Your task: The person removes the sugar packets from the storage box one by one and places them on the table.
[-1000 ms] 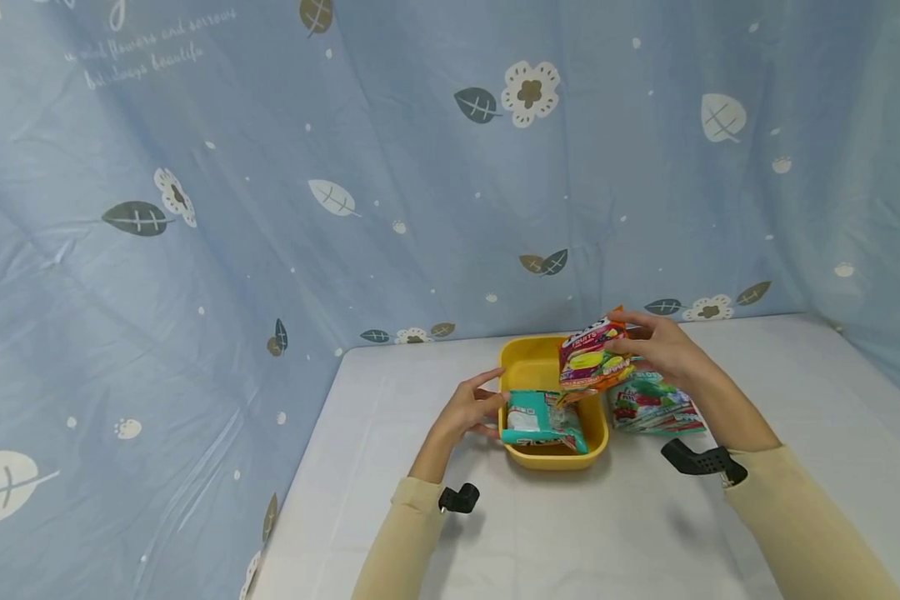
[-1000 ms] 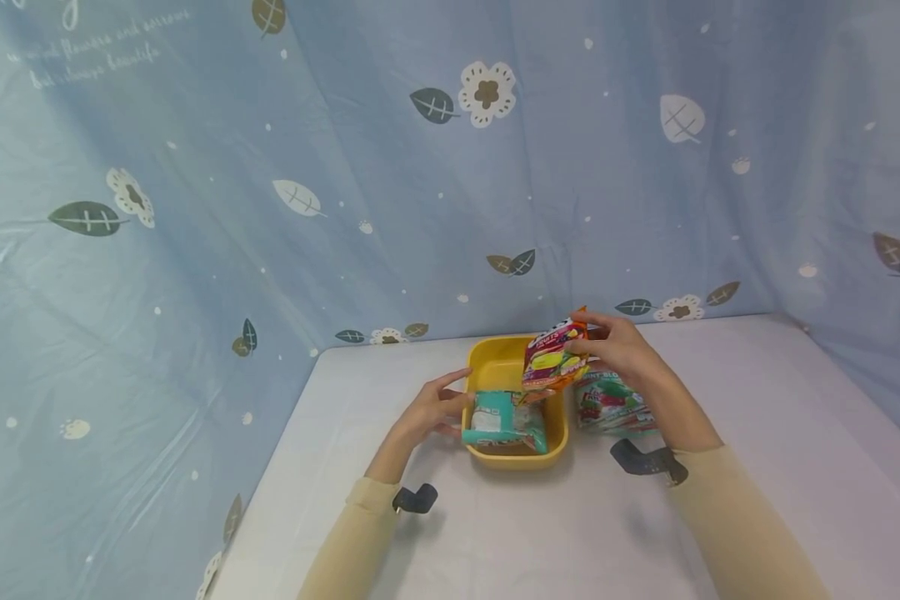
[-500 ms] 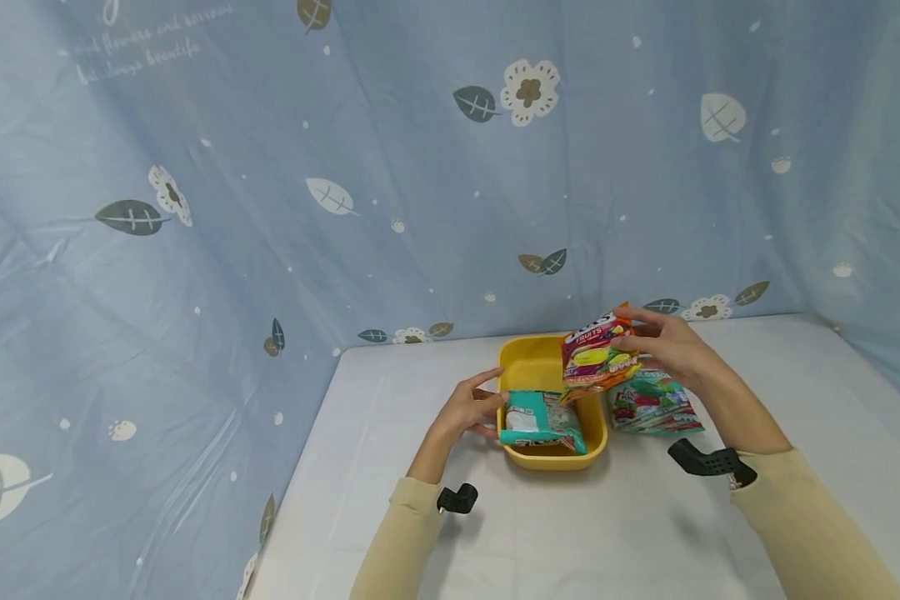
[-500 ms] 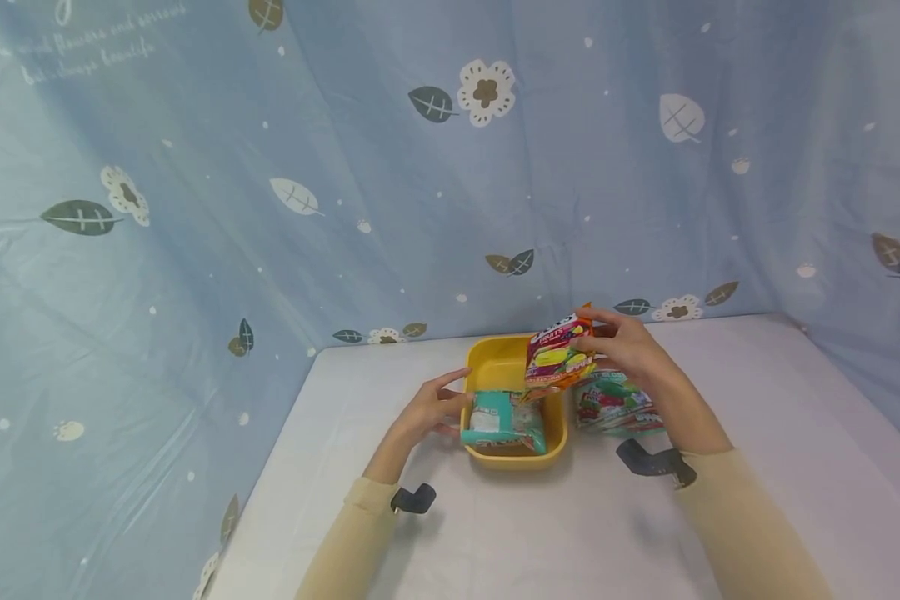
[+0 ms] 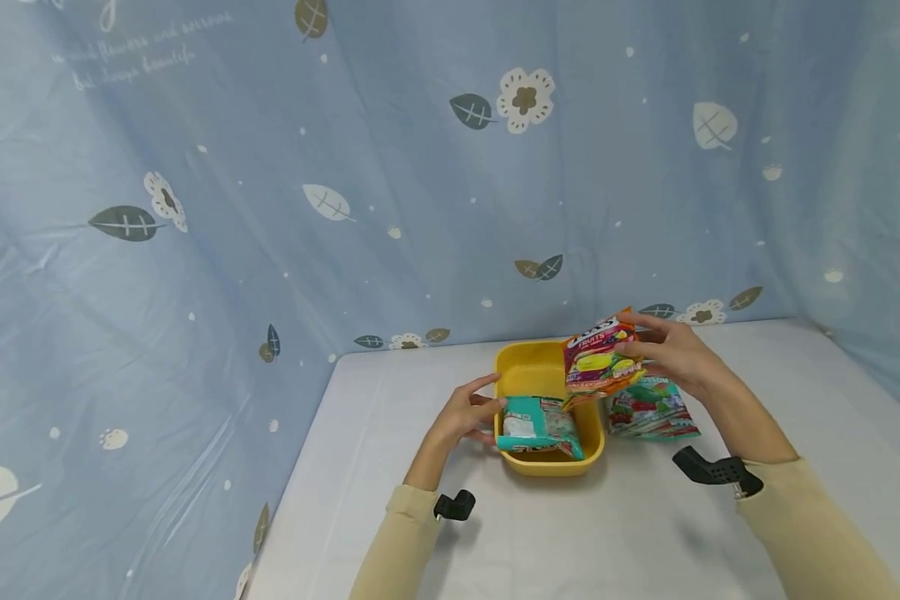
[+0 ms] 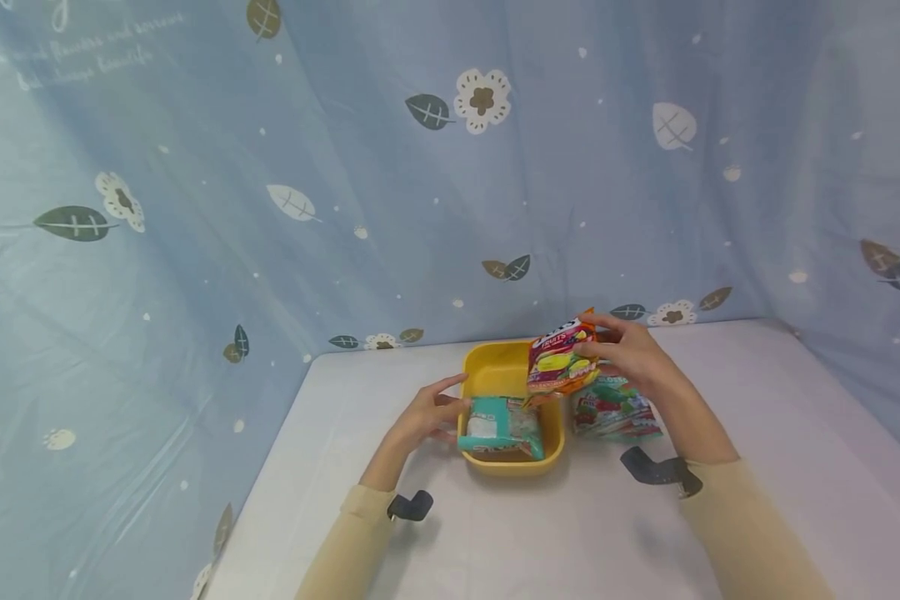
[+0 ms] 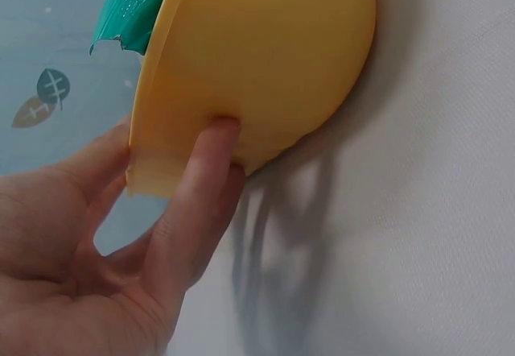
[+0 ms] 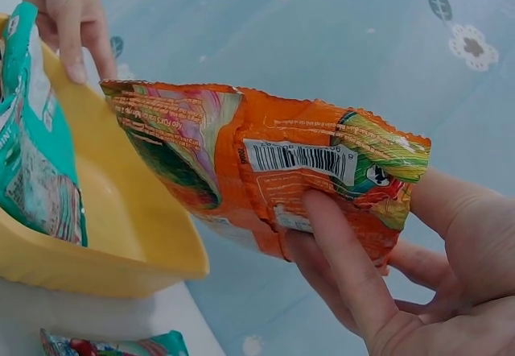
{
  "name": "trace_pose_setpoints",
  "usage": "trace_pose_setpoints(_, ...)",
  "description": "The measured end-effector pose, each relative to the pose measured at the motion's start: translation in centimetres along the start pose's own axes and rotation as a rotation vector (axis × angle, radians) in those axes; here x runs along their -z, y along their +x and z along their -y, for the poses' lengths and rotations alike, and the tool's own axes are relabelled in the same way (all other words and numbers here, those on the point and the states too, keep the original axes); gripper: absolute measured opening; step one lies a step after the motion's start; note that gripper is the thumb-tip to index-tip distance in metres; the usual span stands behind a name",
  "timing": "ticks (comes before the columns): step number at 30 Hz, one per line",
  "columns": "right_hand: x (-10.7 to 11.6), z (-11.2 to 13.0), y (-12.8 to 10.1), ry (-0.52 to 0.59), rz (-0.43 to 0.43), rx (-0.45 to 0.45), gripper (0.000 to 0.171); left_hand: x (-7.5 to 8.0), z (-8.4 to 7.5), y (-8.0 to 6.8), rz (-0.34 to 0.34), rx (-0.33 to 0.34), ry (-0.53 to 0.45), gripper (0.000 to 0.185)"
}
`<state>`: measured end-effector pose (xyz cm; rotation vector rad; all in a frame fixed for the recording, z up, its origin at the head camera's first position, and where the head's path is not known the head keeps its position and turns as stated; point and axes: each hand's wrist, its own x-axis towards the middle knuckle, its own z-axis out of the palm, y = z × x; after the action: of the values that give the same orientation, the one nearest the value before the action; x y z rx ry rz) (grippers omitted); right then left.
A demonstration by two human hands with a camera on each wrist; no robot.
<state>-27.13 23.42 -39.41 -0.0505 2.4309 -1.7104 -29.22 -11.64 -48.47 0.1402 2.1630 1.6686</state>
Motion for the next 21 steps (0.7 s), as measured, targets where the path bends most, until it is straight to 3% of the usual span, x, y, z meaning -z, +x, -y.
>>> trace_pose_setpoints(21, 1.7, -1.7, -0.4, -0.019, -0.018, 0.020, 0.080, 0.2, -0.2, 0.1, 0.016, 0.001, -0.004, 0.058)
